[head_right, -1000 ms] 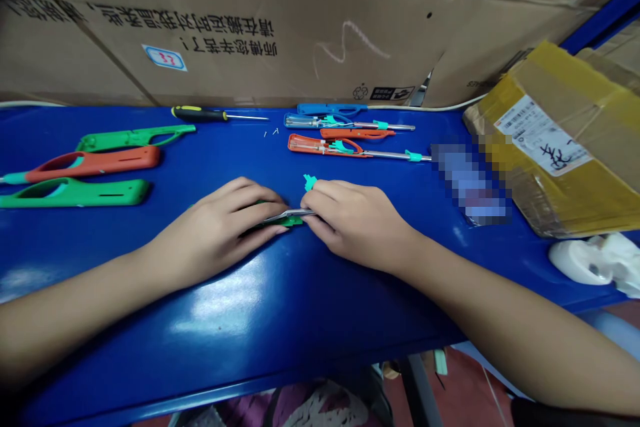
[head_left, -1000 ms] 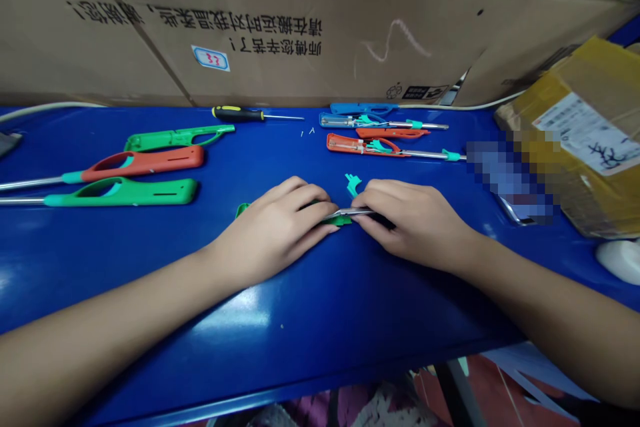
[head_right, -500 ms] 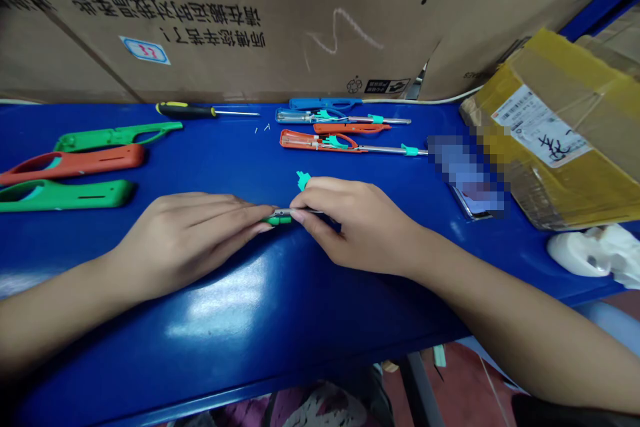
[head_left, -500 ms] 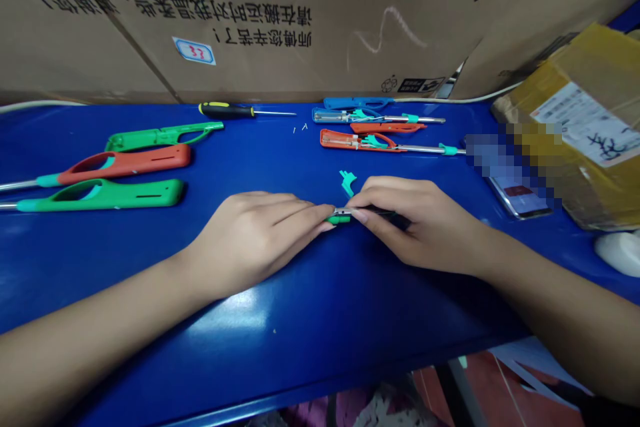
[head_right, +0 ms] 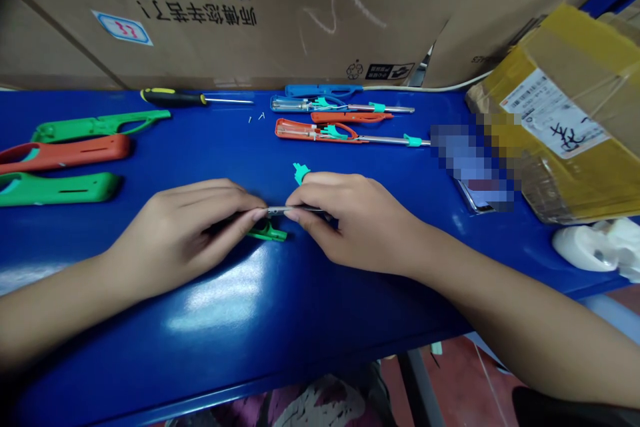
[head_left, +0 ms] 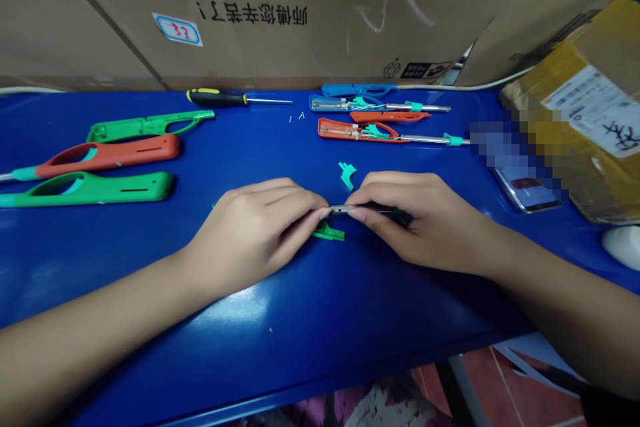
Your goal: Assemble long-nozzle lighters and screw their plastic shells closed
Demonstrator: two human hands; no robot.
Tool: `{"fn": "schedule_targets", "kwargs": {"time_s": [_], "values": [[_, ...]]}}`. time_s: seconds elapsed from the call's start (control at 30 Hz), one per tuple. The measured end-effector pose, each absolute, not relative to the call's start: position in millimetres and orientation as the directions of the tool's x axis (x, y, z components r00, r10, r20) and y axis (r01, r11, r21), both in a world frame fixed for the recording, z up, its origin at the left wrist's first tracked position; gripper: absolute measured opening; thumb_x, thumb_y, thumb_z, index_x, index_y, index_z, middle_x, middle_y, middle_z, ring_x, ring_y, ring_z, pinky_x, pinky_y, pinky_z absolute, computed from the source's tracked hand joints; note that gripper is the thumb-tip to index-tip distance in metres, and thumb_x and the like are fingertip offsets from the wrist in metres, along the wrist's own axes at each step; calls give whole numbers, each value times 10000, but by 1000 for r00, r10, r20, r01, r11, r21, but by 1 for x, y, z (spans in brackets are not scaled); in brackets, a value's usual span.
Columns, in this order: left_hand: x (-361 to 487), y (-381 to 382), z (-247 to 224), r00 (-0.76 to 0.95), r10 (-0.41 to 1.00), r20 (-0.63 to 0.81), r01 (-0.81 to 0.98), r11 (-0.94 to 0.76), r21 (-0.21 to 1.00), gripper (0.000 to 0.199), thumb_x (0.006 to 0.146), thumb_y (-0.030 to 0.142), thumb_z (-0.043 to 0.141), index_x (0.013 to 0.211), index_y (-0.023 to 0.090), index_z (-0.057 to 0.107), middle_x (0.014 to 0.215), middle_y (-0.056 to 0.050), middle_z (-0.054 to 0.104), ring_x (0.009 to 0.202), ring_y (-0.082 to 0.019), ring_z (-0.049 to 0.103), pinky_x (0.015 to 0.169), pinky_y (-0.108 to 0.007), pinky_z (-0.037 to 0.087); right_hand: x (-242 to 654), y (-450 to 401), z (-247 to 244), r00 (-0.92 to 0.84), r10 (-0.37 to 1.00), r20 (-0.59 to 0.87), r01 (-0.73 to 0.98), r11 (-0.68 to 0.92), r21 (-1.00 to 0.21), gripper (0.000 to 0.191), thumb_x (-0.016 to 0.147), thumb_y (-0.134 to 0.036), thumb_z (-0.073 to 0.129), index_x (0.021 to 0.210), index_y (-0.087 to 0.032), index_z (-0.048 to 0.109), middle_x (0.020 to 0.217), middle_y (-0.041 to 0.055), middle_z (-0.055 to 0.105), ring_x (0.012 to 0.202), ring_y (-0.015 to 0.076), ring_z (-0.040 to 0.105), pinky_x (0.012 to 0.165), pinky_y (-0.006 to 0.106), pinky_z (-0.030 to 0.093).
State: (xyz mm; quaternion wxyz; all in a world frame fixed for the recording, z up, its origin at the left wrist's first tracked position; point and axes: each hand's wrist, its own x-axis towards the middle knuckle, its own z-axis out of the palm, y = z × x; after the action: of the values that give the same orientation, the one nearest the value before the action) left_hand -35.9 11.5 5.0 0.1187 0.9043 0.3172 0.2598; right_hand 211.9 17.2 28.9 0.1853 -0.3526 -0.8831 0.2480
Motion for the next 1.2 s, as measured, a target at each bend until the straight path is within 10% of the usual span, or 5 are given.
{"fn": "schedule_targets", "kwargs": {"time_s": [1.2], "values": [[-43, 19, -1, 769, 543, 338, 432, -830, 352, 227, 978, 282, 610, 1149, 142, 665, 1092, -95, 708, 1017, -224, 640, 911, -358, 522, 212, 13, 20, -716, 694, 76, 607, 673, -423, 196, 1007, -256, 511, 1100, -187, 670, 1061, 52, 669, 947, 180, 649, 791, 292, 495]]}}
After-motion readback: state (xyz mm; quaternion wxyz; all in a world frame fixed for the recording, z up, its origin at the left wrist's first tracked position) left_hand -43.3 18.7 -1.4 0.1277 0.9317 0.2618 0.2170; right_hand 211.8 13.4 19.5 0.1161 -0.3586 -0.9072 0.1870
